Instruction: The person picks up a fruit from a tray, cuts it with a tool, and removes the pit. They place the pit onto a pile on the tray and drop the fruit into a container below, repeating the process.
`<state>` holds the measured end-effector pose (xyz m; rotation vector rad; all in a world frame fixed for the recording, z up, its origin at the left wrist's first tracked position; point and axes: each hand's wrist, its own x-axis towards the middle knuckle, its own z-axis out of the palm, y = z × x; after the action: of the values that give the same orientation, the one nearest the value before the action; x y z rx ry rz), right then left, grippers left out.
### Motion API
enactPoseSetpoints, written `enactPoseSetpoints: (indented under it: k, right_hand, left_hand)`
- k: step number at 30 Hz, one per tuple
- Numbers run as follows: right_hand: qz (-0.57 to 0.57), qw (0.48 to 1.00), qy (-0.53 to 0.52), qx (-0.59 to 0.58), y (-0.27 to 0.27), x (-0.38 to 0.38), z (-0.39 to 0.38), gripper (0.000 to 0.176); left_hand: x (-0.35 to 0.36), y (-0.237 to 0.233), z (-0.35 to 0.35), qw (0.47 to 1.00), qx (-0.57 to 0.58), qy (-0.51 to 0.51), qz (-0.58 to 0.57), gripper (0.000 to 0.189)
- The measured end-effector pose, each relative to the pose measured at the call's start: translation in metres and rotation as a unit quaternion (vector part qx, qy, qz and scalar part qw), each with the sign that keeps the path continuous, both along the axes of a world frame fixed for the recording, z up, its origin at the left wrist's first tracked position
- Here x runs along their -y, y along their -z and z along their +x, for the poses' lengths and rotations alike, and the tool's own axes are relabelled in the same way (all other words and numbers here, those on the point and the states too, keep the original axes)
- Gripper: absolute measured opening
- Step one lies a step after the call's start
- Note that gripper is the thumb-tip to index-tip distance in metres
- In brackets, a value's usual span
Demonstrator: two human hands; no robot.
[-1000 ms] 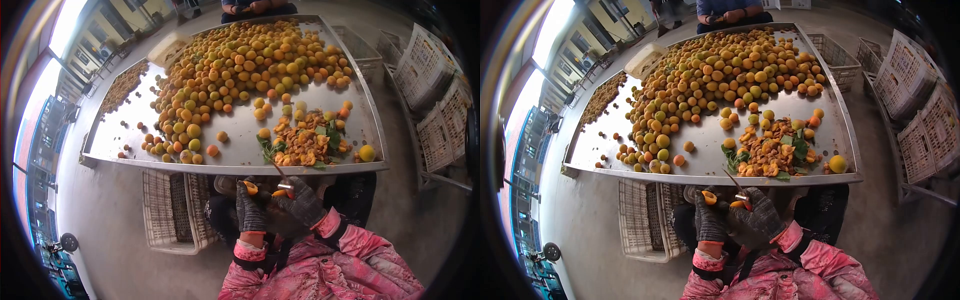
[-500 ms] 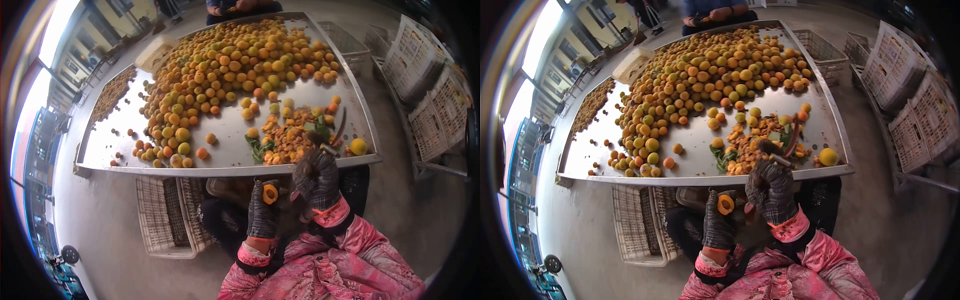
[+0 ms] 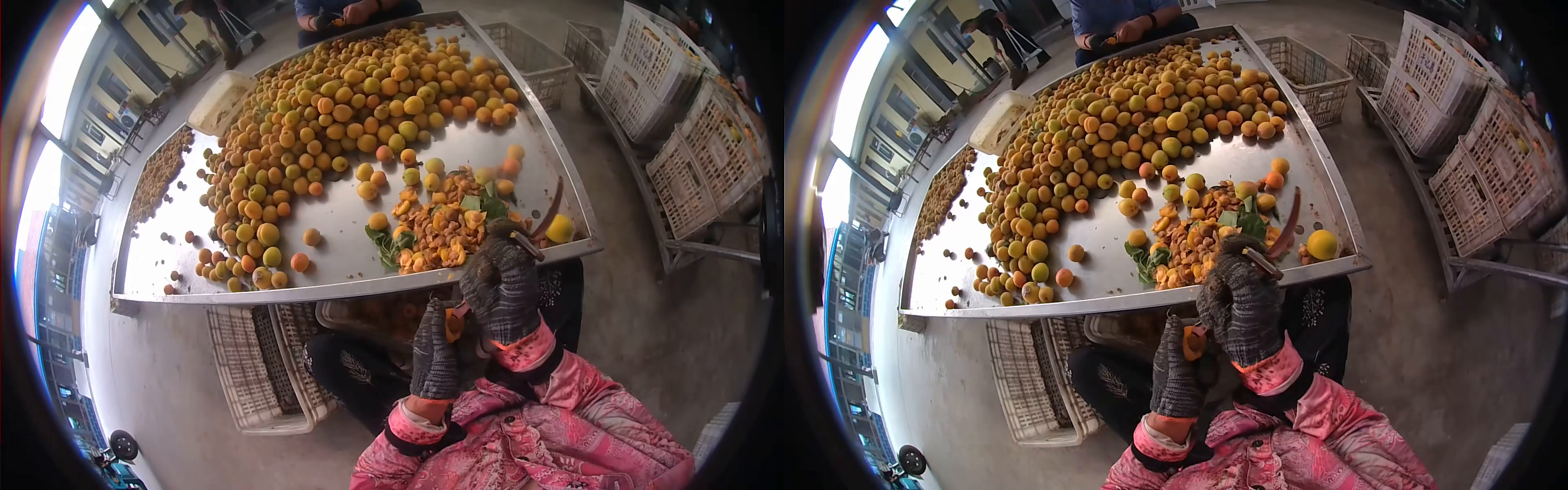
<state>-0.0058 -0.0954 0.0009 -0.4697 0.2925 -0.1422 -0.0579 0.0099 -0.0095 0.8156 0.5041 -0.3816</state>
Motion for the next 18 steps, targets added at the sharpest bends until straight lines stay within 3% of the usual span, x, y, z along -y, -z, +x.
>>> enactPoseSetpoints:
  k: [2, 4, 5, 6, 7, 9, 13, 16, 18]
  right_hand:
    - [-0.017, 0.999, -0.033, 0.035, 0.013, 0.004, 0.002, 0.021]
    - [-0.034, 0.994, -0.068, 0.074, 0.013, 0.003, 0.001, 0.021]
    - [-0.393, 0.906, -0.001, 0.158, 0.010, 0.002, -0.004, 0.021]
    - [-0.693, 0.684, 0.066, 0.219, 0.008, 0.001, -0.007, 0.021]
    - [-0.694, 0.683, 0.065, 0.220, 0.007, 0.001, -0.008, 0.021]
    - [-0.565, 0.685, -0.003, 0.460, 0.007, -0.002, -0.010, 0.020]
    - [-0.451, 0.700, -0.110, 0.542, 0.031, -0.015, -0.014, 0.016]
    - [-0.439, 0.828, -0.118, 0.329, 0.021, -0.008, -0.020, 0.013]
    - [-0.415, 0.885, -0.119, 0.176, 0.011, -0.004, -0.025, 0.011]
  left_hand:
    - [-0.001, 0.015, 0.000, 0.985, 0.090, 0.023, 0.148, 0.039]
    - [-0.005, 0.029, 0.001, 0.987, 0.097, 0.037, 0.123, 0.037]
    - [-0.007, 0.036, 0.001, 0.989, 0.103, 0.051, 0.097, 0.037]
    - [-0.008, 0.042, 0.001, 0.990, 0.108, 0.065, 0.070, 0.038]
    - [-0.010, 0.045, 0.002, 0.989, 0.115, 0.078, 0.044, 0.040]
    - [-0.013, 0.045, 0.002, 0.988, 0.123, 0.091, 0.020, 0.042]
    - [-0.012, 0.022, -0.002, 0.993, 0.091, 0.073, 0.014, 0.039]
    - [-0.013, 0.005, -0.005, 0.996, 0.069, 0.057, 0.009, 0.039]
    - [-0.020, 0.013, 0.000, 0.997, 0.063, 0.051, 0.008, 0.039]
